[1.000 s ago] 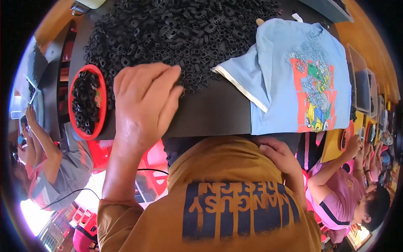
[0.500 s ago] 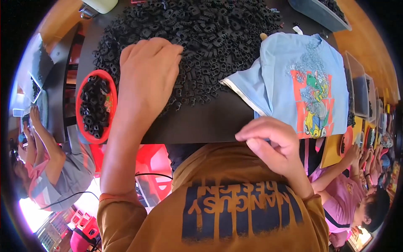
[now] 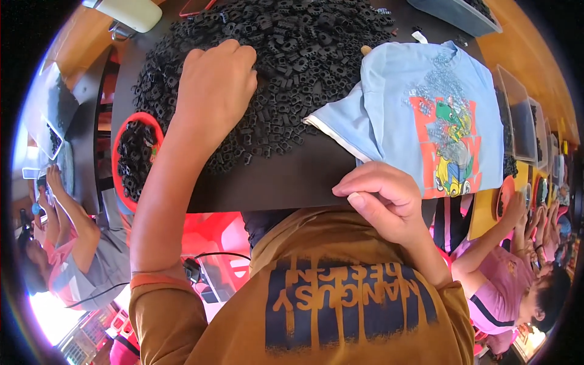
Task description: Assembling small black plastic parts by manually inserting internal pins or fasteners.
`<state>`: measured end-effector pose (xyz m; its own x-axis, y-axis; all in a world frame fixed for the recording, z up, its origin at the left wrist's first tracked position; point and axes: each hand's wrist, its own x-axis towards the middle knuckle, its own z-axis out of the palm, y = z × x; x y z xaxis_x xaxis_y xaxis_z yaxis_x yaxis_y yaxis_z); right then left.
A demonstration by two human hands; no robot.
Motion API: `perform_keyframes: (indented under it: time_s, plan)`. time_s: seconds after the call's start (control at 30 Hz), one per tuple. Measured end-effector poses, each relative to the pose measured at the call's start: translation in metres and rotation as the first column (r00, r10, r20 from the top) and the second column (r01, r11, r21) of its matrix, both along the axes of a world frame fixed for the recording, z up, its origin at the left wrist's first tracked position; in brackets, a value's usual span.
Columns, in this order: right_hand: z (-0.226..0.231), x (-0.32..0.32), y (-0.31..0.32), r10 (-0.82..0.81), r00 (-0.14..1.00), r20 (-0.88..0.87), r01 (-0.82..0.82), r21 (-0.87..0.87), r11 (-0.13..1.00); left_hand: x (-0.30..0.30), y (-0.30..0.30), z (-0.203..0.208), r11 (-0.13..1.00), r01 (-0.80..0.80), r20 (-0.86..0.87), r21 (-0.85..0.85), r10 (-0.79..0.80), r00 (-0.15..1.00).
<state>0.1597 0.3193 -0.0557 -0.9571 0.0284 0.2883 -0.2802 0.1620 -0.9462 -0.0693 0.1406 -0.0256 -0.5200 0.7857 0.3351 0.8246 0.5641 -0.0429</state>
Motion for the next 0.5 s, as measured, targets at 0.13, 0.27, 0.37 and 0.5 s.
perform_keyframes:
  time_s: [0.13, 0.27, 0.37, 0.5]
  plan:
    - [0.001, 0.002, 0.0, -0.002, 0.999, 0.043, 0.008, -0.136, 0.991, 0.007, -0.006, 0.013, 0.992, -0.091, 0.215, 0.084, 0.072, 0.974]
    - [0.011, 0.0, -0.006, 0.007, 0.99, 0.142, 0.032, -0.268, 0.963, 0.041, -0.017, 0.033, 0.91, -0.188, 0.529, 0.37, -0.04, 0.848]
    - [0.021, -0.004, -0.013, 0.011, 0.98, 0.2, 0.053, -0.311, 0.949, 0.078, -0.021, 0.044, 0.807, -0.385, 0.803, 0.446, -0.171, 0.571]
    - [0.031, -0.009, -0.024, -0.008, 0.981, 0.194, 0.079, -0.361, 0.929, 0.12, -0.014, 0.046, 0.71, -0.478, 0.854, 0.517, -0.397, 0.335]
